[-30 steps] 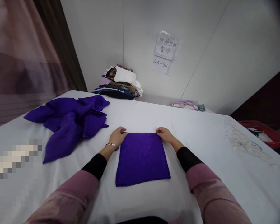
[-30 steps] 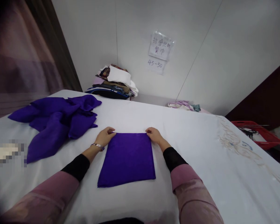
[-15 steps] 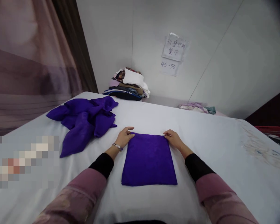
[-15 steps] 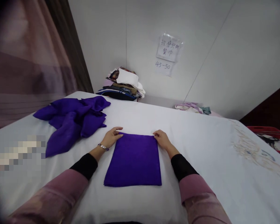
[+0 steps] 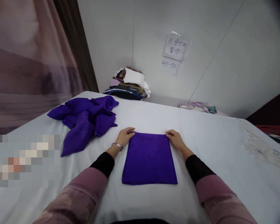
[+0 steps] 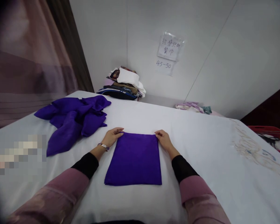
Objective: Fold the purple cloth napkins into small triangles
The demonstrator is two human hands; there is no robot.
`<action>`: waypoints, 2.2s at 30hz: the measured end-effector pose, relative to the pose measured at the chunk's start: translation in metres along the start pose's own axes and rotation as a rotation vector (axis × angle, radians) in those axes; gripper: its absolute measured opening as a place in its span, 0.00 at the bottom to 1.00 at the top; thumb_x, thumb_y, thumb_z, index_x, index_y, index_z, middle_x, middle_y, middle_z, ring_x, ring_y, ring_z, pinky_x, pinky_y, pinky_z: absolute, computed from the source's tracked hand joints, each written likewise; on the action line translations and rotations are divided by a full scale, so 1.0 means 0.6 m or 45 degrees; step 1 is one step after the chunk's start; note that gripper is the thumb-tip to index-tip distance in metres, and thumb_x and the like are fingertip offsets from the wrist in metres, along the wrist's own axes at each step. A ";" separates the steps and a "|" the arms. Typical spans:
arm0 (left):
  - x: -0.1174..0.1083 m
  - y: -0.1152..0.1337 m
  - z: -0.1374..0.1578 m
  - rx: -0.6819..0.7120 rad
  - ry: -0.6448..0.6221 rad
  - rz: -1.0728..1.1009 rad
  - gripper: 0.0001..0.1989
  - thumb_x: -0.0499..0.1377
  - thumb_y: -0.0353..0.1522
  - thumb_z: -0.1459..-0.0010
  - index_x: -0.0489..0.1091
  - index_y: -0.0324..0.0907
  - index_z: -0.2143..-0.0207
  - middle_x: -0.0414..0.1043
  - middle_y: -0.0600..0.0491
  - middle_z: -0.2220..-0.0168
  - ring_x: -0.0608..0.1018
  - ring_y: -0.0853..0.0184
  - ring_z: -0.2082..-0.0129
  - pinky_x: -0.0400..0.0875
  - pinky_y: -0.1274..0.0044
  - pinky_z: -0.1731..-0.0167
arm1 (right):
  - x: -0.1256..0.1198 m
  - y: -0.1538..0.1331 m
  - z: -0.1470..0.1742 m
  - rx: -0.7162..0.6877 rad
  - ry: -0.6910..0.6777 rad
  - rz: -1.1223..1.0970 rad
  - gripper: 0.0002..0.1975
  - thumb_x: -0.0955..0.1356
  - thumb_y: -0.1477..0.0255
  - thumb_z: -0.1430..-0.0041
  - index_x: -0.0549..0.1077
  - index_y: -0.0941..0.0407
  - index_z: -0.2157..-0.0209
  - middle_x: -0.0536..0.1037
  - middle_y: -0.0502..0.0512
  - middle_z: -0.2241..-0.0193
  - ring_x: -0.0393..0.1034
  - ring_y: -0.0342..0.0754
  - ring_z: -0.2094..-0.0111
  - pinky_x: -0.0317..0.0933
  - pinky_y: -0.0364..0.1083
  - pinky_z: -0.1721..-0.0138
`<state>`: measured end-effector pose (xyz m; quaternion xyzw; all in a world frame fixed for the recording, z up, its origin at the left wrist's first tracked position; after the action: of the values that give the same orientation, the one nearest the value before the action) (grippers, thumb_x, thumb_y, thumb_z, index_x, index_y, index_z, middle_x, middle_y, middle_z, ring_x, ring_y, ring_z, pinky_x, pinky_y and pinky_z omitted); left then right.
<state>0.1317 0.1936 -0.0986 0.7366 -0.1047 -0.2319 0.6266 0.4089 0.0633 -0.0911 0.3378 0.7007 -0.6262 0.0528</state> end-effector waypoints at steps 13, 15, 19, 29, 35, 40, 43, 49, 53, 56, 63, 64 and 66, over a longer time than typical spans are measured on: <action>-0.010 0.019 0.005 0.104 0.135 -0.505 0.13 0.56 0.31 0.54 0.71 0.43 0.63 0.73 0.53 0.66 0.74 0.66 0.69 0.69 0.72 0.62 | 0.005 -0.036 0.003 -0.063 0.074 0.304 0.12 0.61 0.78 0.51 0.73 0.57 0.67 0.74 0.56 0.65 0.67 0.48 0.62 0.60 0.51 0.56; -0.009 0.028 0.007 0.134 0.144 -0.578 0.14 0.56 0.30 0.54 0.71 0.44 0.62 0.72 0.53 0.64 0.73 0.66 0.70 0.69 0.72 0.63 | 0.016 -0.063 0.009 -0.112 0.062 0.361 0.14 0.61 0.79 0.50 0.74 0.58 0.64 0.73 0.59 0.59 0.65 0.50 0.55 0.56 0.52 0.50; -0.007 0.034 0.008 0.160 0.142 -0.669 0.14 0.55 0.30 0.53 0.70 0.43 0.61 0.71 0.53 0.64 0.72 0.66 0.71 0.69 0.73 0.63 | 0.107 -0.146 0.040 -0.367 -0.209 0.579 0.20 0.61 0.70 0.41 0.65 0.58 0.47 0.63 0.61 0.44 0.52 0.52 0.42 0.45 0.54 0.42; -0.001 0.041 0.006 0.233 0.133 -0.814 0.17 0.53 0.26 0.53 0.69 0.41 0.59 0.69 0.50 0.59 0.74 0.65 0.66 0.69 0.73 0.58 | 0.217 -0.154 0.071 -0.351 -0.561 0.899 0.39 0.51 0.48 0.41 0.49 0.62 0.38 0.47 0.64 0.37 0.37 0.55 0.37 0.30 0.58 0.40; 0.000 0.038 0.003 0.267 0.150 -0.865 0.19 0.51 0.24 0.53 0.69 0.41 0.57 0.69 0.49 0.57 0.74 0.63 0.62 0.70 0.72 0.57 | 0.126 -0.087 0.075 -0.081 -0.407 0.990 0.40 0.49 0.46 0.42 0.47 0.61 0.38 0.46 0.62 0.37 0.36 0.54 0.36 0.29 0.58 0.40; 0.001 0.034 0.002 0.237 0.140 -0.882 0.19 0.51 0.24 0.52 0.69 0.41 0.57 0.68 0.49 0.56 0.74 0.63 0.61 0.69 0.72 0.56 | 0.105 -0.069 0.083 -0.010 -0.374 0.989 0.40 0.49 0.46 0.42 0.46 0.59 0.38 0.45 0.60 0.37 0.34 0.52 0.36 0.28 0.57 0.40; 0.001 0.036 0.001 0.214 0.139 -0.887 0.19 0.52 0.24 0.52 0.69 0.40 0.57 0.69 0.48 0.56 0.74 0.63 0.60 0.69 0.71 0.55 | 0.110 -0.069 0.083 -0.001 -0.385 0.973 0.39 0.49 0.47 0.42 0.46 0.59 0.37 0.45 0.60 0.37 0.34 0.52 0.36 0.27 0.56 0.40; -0.008 0.033 -0.009 0.114 0.138 -0.882 0.18 0.54 0.26 0.52 0.70 0.40 0.57 0.70 0.49 0.56 0.75 0.64 0.62 0.69 0.73 0.56 | 0.102 -0.065 0.074 0.088 -0.463 0.810 0.38 0.52 0.48 0.42 0.47 0.59 0.38 0.43 0.59 0.36 0.33 0.52 0.36 0.28 0.57 0.40; -0.018 0.027 -0.010 0.040 0.144 -0.857 0.18 0.56 0.26 0.53 0.70 0.40 0.56 0.72 0.51 0.57 0.76 0.67 0.65 0.72 0.77 0.62 | 0.059 -0.057 0.069 0.153 -0.317 0.688 0.35 0.51 0.53 0.39 0.47 0.60 0.38 0.42 0.59 0.36 0.32 0.50 0.36 0.29 0.56 0.40; -0.022 0.027 -0.007 0.032 0.157 -0.850 0.18 0.55 0.26 0.52 0.69 0.41 0.57 0.71 0.51 0.56 0.77 0.68 0.64 0.72 0.78 0.61 | 0.035 -0.042 0.080 0.189 -0.249 0.665 0.31 0.51 0.57 0.38 0.49 0.59 0.38 0.45 0.58 0.37 0.34 0.49 0.36 0.31 0.55 0.40; -0.009 0.053 -0.002 0.129 0.133 -0.919 0.19 0.54 0.27 0.52 0.69 0.38 0.55 0.69 0.45 0.53 0.76 0.63 0.60 0.70 0.71 0.56 | 0.035 -0.046 0.108 0.087 -0.278 0.811 0.28 0.51 0.60 0.36 0.50 0.59 0.39 0.48 0.59 0.37 0.37 0.48 0.36 0.32 0.54 0.40; 0.001 0.064 0.002 0.168 0.121 -0.938 0.19 0.54 0.27 0.51 0.68 0.38 0.55 0.68 0.45 0.51 0.74 0.61 0.57 0.67 0.70 0.53 | 0.041 -0.052 0.108 0.054 -0.289 0.840 0.28 0.51 0.60 0.36 0.50 0.59 0.39 0.48 0.59 0.37 0.37 0.49 0.36 0.32 0.54 0.40; 0.033 0.087 0.014 0.263 0.065 -0.963 0.18 0.54 0.29 0.49 0.68 0.39 0.53 0.65 0.45 0.48 0.69 0.60 0.49 0.60 0.69 0.47 | 0.053 -0.065 0.105 -0.003 -0.309 0.892 0.29 0.51 0.59 0.36 0.50 0.60 0.39 0.48 0.60 0.37 0.37 0.50 0.36 0.32 0.55 0.40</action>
<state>0.1522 0.1673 -0.0529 0.7879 0.1673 -0.4163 0.4218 0.3416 0.0194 -0.0872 0.4804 0.5320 -0.6048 0.3469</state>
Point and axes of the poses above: each hand's wrist, its own z-axis away from the middle knuckle, its own x-axis out of the palm, y = z × x, the point moved 10 cm from there along -z, towards the middle knuckle
